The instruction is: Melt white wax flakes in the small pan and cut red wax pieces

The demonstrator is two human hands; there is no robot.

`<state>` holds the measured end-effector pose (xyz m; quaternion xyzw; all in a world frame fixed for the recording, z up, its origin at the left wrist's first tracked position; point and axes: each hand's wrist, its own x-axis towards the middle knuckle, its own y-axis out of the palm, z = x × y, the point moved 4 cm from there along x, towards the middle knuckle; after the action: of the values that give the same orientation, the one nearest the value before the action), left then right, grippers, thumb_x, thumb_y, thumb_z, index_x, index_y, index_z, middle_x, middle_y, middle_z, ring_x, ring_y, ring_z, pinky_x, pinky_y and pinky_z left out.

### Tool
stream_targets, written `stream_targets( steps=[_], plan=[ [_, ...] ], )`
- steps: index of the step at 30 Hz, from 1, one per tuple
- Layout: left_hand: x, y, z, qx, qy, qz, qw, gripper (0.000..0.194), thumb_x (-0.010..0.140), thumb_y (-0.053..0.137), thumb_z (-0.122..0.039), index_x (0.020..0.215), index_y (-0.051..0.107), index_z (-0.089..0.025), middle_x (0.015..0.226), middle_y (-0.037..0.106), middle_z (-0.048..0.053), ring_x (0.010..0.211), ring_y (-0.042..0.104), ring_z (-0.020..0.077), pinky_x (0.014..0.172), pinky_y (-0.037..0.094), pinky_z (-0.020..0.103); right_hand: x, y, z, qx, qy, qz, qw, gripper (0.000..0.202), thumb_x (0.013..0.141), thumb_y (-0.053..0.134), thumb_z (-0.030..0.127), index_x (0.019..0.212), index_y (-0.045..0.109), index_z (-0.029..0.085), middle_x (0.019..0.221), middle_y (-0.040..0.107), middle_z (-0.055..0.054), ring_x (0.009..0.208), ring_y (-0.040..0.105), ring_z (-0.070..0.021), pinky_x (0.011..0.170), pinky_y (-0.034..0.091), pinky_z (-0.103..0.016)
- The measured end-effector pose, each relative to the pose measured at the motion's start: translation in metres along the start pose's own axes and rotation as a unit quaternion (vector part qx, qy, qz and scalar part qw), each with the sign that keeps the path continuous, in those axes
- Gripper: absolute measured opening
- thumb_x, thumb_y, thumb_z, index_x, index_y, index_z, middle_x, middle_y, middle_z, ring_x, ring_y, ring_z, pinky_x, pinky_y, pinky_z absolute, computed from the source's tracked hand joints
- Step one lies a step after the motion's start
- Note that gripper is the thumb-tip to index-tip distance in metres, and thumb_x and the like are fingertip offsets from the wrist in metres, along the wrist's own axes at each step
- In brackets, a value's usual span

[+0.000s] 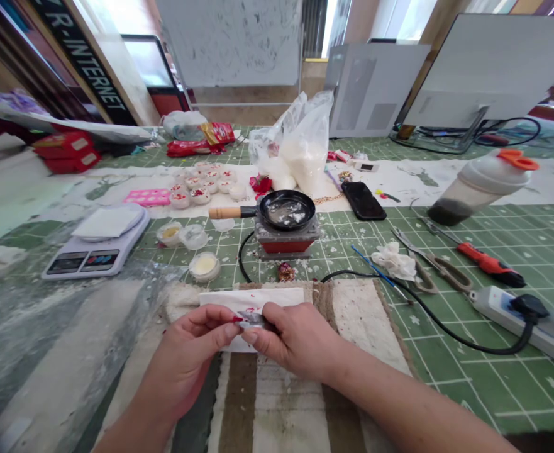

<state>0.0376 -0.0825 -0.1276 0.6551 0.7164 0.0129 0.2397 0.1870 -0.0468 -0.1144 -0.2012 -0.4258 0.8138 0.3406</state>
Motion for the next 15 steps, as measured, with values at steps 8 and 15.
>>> stream_targets(
  steps=[8,15],
  plan=[
    [-0.0016,0.0003,-0.0015,0.023,0.012,-0.015,1.0,0.01,0.062,0.074,-0.018,0.07,0.068,-0.019,0.069,0.068,-0.004,0.067,0.058,0.0071,0.064,0.044,0.016,-0.0004,0.0013,0.0003,-0.013,-0.005,0.006,1.0,0.041,0.09,0.027,0.048,0.075,0.05,0.017,0.058,0.051,0.001,0.05,0.039,-0.0084,0.048,0.019,-0.022],
    [-0.0023,0.0009,-0.0032,-0.005,0.011,-0.012,1.0,0.008,0.063,0.073,-0.017,0.07,0.069,-0.018,0.071,0.069,-0.002,0.068,0.059,0.0088,0.066,0.045,0.018,0.0011,-0.001,0.0013,-0.006,0.004,0.01,1.0,0.043,0.089,0.03,0.052,0.074,0.049,0.017,0.058,0.052,0.001,0.049,0.039,-0.0084,0.047,0.019,-0.022]
  ],
)
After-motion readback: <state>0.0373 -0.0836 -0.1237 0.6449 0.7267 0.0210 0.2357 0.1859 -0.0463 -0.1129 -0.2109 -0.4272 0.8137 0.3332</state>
